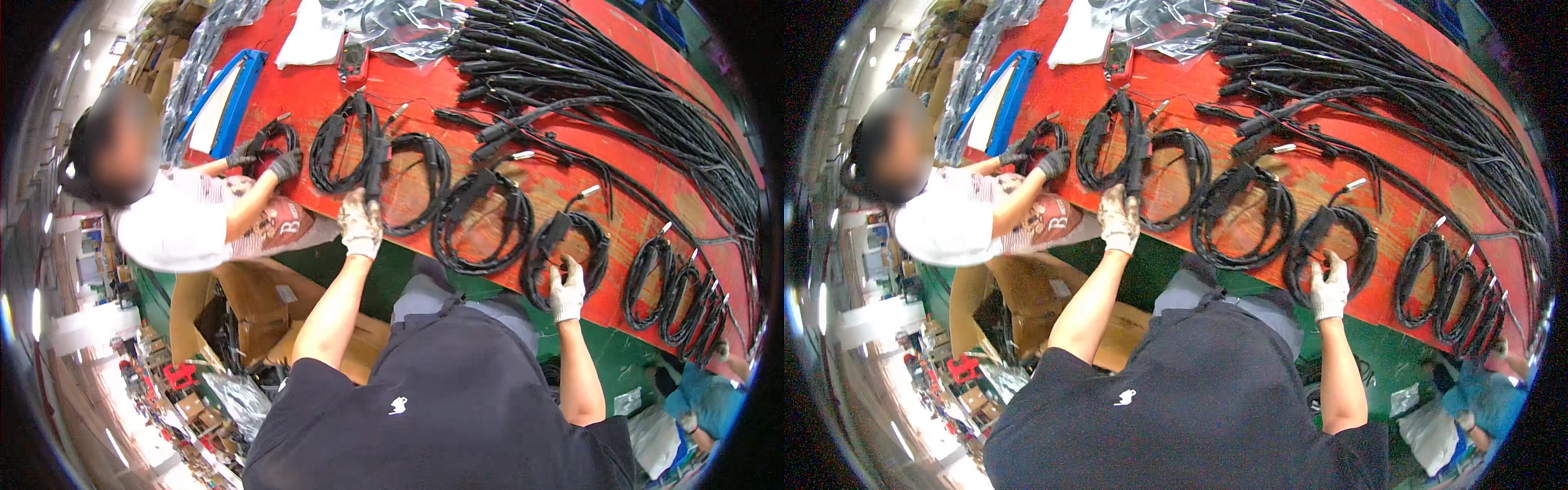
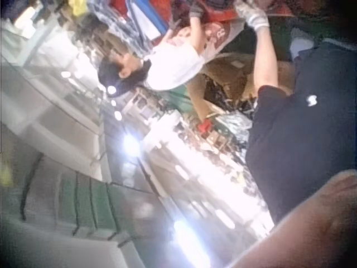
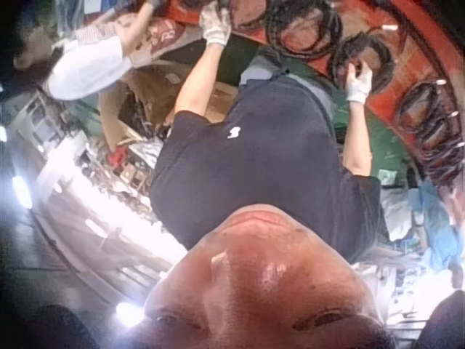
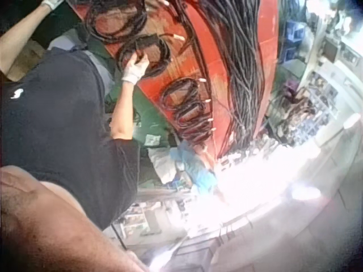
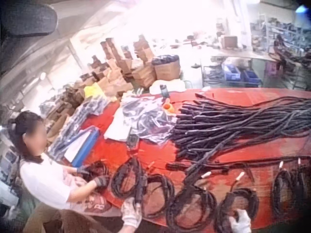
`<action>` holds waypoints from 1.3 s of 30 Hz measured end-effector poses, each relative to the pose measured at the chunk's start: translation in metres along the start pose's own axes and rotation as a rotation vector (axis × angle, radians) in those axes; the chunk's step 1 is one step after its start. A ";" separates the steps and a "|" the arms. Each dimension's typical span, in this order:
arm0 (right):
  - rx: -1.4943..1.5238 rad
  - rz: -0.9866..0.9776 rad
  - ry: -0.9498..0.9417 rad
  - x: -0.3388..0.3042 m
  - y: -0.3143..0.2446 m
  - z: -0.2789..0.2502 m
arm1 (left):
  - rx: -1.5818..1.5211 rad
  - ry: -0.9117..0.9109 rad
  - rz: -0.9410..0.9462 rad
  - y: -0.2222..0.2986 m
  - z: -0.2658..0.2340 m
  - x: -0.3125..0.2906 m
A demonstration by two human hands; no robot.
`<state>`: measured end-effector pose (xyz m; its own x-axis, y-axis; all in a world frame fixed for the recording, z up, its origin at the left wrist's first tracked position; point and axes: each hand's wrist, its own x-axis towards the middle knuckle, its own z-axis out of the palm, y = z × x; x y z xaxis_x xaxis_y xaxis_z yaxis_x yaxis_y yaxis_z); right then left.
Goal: Checking and placing coiled black cables into plastic bags.
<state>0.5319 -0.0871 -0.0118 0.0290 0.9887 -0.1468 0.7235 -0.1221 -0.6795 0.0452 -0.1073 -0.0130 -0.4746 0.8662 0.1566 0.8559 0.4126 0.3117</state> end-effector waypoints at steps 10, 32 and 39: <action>-0.102 0.304 -0.045 -0.001 -0.154 0.102 | 0.339 -0.388 0.314 -0.101 0.027 0.098; -0.388 0.253 0.043 -0.001 -0.123 0.110 | 0.418 -0.298 0.154 -0.126 0.011 0.107; -0.313 0.661 0.380 -0.001 -0.068 0.074 | -0.078 -0.476 -0.193 0.002 -0.006 0.037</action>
<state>0.4313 -0.0860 -0.0185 0.7067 0.6903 -0.1551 0.6325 -0.7147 -0.2984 0.0280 -0.0757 -0.0006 -0.4604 0.8163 -0.3487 0.7359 0.5707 0.3644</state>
